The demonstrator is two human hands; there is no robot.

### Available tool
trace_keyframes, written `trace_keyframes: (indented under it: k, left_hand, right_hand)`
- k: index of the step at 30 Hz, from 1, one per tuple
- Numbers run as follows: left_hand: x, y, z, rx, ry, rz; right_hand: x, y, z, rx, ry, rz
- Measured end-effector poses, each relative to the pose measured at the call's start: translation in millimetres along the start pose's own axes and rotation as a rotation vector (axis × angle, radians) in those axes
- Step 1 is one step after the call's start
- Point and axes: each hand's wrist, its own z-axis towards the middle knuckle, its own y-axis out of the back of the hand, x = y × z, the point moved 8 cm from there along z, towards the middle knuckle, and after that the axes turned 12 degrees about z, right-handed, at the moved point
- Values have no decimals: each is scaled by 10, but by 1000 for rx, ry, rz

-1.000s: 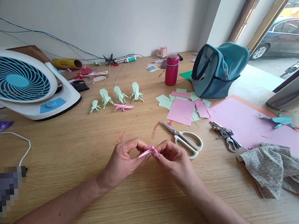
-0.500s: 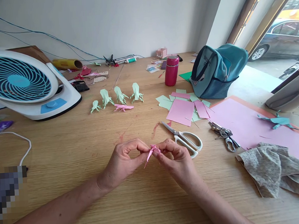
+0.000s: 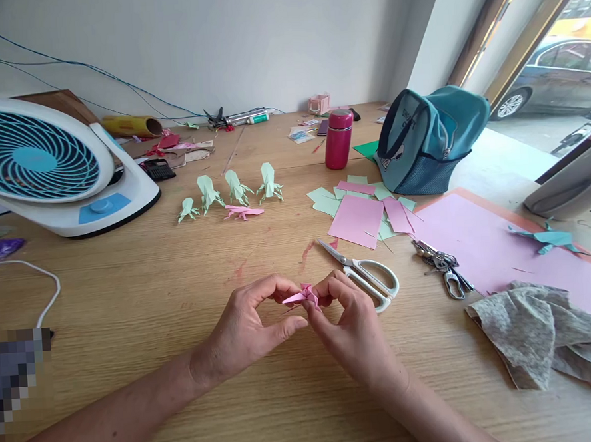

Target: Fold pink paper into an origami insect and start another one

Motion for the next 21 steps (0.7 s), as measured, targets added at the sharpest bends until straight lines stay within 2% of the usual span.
trace_keyframes:
  k: [5, 12, 18, 21]
  left_hand:
    - [29, -5, -3, -17, 38, -37]
    - [93, 30, 18, -35, 54, -110]
    - [142, 18, 44, 80, 151, -229]
    - [120, 35, 64, 121, 111, -249]
  right_hand:
    - [103, -50, -7, 30, 106, -38]
    - [109, -56, -2, 69, 119, -3]
    - [60, -72, 3, 183, 77, 65]
    - [56, -49, 14, 209, 67, 79]
